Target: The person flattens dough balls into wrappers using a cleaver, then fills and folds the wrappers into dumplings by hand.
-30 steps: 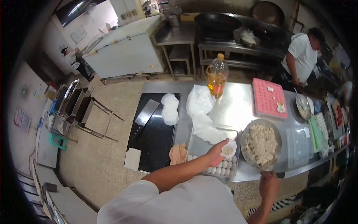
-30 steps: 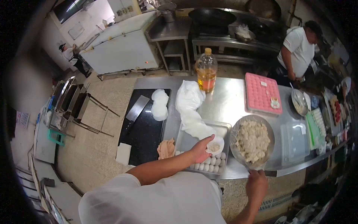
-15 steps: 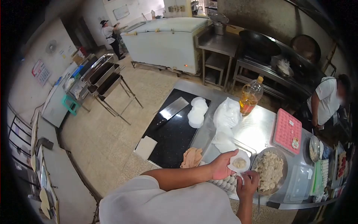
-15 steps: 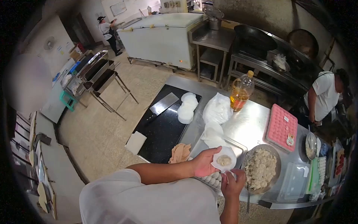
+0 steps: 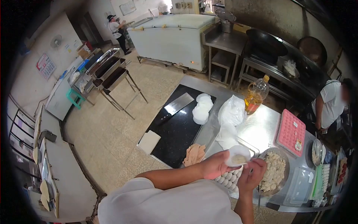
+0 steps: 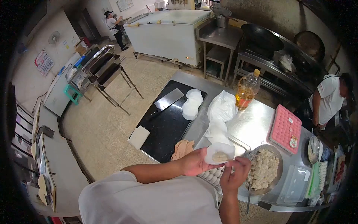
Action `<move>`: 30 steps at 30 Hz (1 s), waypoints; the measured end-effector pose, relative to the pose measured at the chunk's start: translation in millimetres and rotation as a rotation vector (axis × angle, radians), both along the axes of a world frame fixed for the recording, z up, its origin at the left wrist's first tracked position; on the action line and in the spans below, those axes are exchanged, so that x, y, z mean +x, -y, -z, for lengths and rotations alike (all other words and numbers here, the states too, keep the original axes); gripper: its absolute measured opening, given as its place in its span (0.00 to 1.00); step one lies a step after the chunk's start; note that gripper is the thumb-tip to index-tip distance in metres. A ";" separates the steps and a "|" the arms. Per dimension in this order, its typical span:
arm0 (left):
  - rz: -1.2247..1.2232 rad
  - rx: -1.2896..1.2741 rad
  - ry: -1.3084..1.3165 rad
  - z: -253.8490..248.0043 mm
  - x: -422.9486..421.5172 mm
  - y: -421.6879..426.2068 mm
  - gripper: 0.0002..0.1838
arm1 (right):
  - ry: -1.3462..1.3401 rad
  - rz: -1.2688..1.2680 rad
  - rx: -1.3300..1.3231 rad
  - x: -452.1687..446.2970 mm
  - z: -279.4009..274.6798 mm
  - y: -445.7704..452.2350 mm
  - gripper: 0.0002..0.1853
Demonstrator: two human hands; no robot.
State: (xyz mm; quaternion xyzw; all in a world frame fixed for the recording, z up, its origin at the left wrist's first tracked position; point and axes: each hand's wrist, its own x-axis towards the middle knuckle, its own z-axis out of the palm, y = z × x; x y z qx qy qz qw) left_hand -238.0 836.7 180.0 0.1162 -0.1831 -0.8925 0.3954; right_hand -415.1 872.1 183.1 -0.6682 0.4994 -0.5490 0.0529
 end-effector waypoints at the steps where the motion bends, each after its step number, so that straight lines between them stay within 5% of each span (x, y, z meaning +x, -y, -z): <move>1: 0.012 -0.188 0.099 3.6 -1.6 -1.5 0.31 | 0.000 0.002 0.004 0.9 -0.3 -0.1 0.07; 4: -0.020 -0.459 0.291 -16.6 0.6 -3.5 0.35 | 0.308 -0.060 0.012 5.4 -4.7 -2.3 0.12; 6: 0.011 -0.528 0.504 -31.6 9.7 -2.0 0.34 | 0.693 -0.307 0.264 10.8 -11.8 -11.1 0.19; 8: -0.198 -0.726 0.746 -31.2 11.7 -4.6 0.33 | 0.831 -0.395 0.347 8.4 -9.4 -15.9 0.24; 12: -0.238 -0.855 0.714 -45.3 12.1 0.4 0.28 | 0.670 -0.347 0.257 10.0 -12.6 -18.0 0.19; 14: -0.308 -0.953 0.638 -42.7 7.4 4.1 0.27 | 0.280 -0.191 0.135 2.5 -17.3 -15.6 0.13; 20: -0.358 -1.104 0.553 -37.4 10.5 8.3 0.25 | -0.064 -0.213 -0.027 -3.6 -40.9 -13.3 0.09; 24: -0.304 -1.128 0.531 -35.9 15.6 8.4 0.21 | -0.051 -0.192 -0.022 -2.1 -49.5 -16.8 0.10; 26: -0.254 -1.126 0.528 -39.1 17.7 9.9 0.20 | 0.205 -0.173 0.061 7.4 -59.6 -15.7 0.11; 30: -0.294 -1.178 0.527 -47.6 12.4 8.7 0.21 | 0.037 -0.304 0.035 -4.5 -53.1 -12.6 0.13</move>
